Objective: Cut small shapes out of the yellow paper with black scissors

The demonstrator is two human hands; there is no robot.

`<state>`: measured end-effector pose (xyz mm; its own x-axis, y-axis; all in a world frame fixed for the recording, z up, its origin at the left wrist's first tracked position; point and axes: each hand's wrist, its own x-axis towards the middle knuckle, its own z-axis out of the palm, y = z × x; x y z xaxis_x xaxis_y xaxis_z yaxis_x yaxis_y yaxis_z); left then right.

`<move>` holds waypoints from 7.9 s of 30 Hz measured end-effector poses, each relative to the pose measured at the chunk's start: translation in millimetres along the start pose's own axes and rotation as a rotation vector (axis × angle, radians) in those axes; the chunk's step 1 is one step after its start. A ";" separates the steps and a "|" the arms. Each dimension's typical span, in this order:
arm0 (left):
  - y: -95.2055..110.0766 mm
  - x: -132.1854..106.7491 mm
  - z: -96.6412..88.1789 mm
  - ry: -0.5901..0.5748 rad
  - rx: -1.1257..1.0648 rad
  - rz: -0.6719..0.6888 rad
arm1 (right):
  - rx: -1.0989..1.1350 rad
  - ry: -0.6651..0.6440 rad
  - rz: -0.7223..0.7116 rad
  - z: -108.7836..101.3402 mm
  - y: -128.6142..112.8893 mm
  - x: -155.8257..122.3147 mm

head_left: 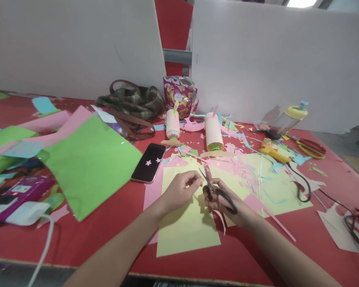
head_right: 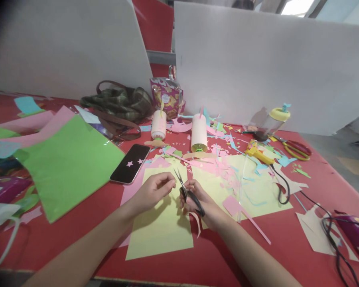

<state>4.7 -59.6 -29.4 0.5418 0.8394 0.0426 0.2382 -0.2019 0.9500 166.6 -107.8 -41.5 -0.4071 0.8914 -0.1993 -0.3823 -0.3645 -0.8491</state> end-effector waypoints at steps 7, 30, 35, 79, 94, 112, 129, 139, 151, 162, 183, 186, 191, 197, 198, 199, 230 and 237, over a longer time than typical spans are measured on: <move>3.1 -0.9 -0.8 -0.009 0.009 0.007 | -0.025 -0.053 0.009 -2.9 5.7 -7.2; 0.7 -1.4 -1.6 -0.106 -0.023 -0.054 | -0.162 -0.073 -0.002 -13.3 16.4 -7.9; 1.1 -1.2 -1.3 -0.091 -0.019 -0.059 | -0.170 -0.060 0.010 -10.0 12.2 -10.0; -3.0 3.9 -9.5 -0.096 0.001 -0.099 | -0.255 0.064 0.016 -7.7 11.1 -5.9; -1.6 -6.1 20.7 -0.207 0.015 -0.130 | -0.114 0.329 -0.235 -6.6 14.0 -0.2; -6.0 -9.3 30.5 -0.148 0.053 -0.116 | -0.100 0.334 -0.250 -2.5 13.3 -1.7; -4.7 -8.6 31.3 -0.149 0.072 -0.102 | -0.116 0.342 -0.279 -5.6 14.3 -0.8; 1.3 -8.5 29.0 -0.138 0.029 -0.167 | -0.112 0.378 -0.290 -8.6 14.8 -0.6; -7.5 -7.0 26.7 -0.175 0.103 -0.137 | -0.203 0.313 -0.183 -5.4 11.8 -2.0; -2.0 -5.8 25.6 -0.140 -0.027 -0.172 | -0.188 0.362 -0.265 -6.6 14.8 -0.8; 4.3 -3.6 20.0 0.197 -0.271 -0.172 | -0.161 0.074 -0.089 -5.1 14.8 -9.6; 2.5 -3.3 19.2 0.222 -0.297 -0.135 | -0.172 0.024 -0.078 -2.7 14.1 -9.0; 3.8 -3.5 19.2 0.230 -0.308 -0.137 | -0.186 0.009 -0.075 -1.6 14.0 -8.5; 3.8 -5.6 22.8 0.245 -0.273 -0.144 | -0.203 0.019 -0.092 -2.5 16.9 -7.6; 3.0 -5.9 23.6 0.250 -0.265 -0.138 | -0.203 0.018 -0.094 -2.9 17.9 -7.4; 2.3 -6.2 24.5 0.254 -0.256 -0.132 | -0.203 0.019 -0.096 -3.2 18.9 -7.2; -1.6 -9.8 32.2 0.289 -0.260 -0.140 | -0.181 0.025 -0.079 2.0 22.3 -8.8; -1.4 -10.0 33.0 0.293 -0.285 -0.145 | -0.198 0.025 -0.074 1.4 22.7 -8.7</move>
<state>25.6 -84.4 -41.3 0.2572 0.9650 -0.0507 0.0403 0.0417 0.9983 160.3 -124.2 -58.4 -0.3622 0.9212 -0.1424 -0.2387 -0.2394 -0.9411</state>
